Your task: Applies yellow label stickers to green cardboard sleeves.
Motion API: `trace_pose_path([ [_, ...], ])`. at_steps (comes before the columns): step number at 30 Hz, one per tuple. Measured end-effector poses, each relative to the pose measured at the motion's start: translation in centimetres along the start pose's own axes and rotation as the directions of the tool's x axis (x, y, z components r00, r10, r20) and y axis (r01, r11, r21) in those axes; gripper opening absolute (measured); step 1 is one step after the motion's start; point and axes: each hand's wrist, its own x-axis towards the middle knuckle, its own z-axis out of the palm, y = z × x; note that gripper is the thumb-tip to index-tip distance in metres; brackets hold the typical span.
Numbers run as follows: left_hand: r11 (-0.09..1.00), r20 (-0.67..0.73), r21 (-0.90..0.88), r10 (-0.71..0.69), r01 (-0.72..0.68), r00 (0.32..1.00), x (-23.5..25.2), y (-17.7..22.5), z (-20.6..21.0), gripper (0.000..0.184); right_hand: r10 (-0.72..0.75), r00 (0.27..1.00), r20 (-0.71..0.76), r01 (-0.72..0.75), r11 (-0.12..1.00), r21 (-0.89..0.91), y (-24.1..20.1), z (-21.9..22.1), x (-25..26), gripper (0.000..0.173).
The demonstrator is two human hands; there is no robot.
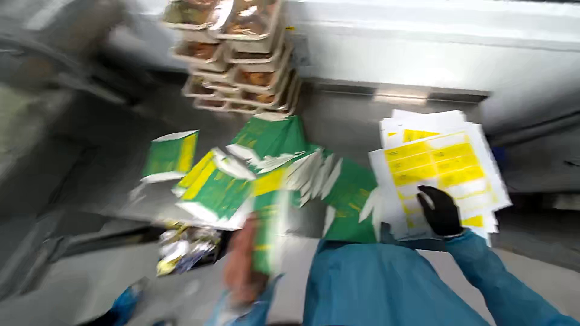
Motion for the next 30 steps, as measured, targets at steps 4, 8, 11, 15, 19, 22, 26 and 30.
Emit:
trace_pose_path([
  [4,0.809,-0.138,0.412,-0.4,0.42,0.906,4.0,-10.7,-0.3,0.049,-0.033,0.882,0.47,0.119,0.981,-0.154,1.7,-0.6,-5.1,0.123],
  [8,0.723,0.191,0.564,-0.584,0.399,0.789,6.6,-20.8,1.5,0.047,-0.16,0.868,0.469,0.244,0.962,-0.124,2.4,0.7,-8.3,0.094],
  [11,0.682,0.303,0.638,-0.65,0.358,0.697,8.1,-22.6,2.3,0.086,-0.257,0.907,0.334,0.326,0.93,-0.171,3.9,1.3,-10.4,0.064],
  [15,0.836,0.399,0.361,-0.539,0.413,0.742,11.4,-8.4,4.0,0.07,-0.314,0.944,0.101,0.325,0.937,-0.123,4.9,1.1,-11.8,0.032],
  [19,0.483,0.956,-0.057,-0.225,0.874,0.187,5.5,8.1,14.5,0.069,-0.221,0.967,-0.127,0.21,0.973,-0.096,4.4,-1.4,-11.2,0.029],
  [22,0.18,0.995,-0.093,-0.011,0.979,0.096,2.1,14.1,23.3,0.068,-0.336,0.927,-0.168,0.323,0.941,-0.099,4.3,-2.3,-11.0,0.03],
  [26,-0.085,0.954,-0.222,-0.223,0.971,0.199,2.7,18.1,29.0,0.058,-0.476,0.879,-0.019,0.474,0.878,-0.066,6.5,-1.6,-12.0,0.037],
  [30,0.027,0.874,-0.327,-0.371,0.945,0.313,2.4,19.8,30.4,0.051,-0.484,0.823,0.296,0.487,0.871,0.071,9.1,-2.9,-11.0,0.08],
])
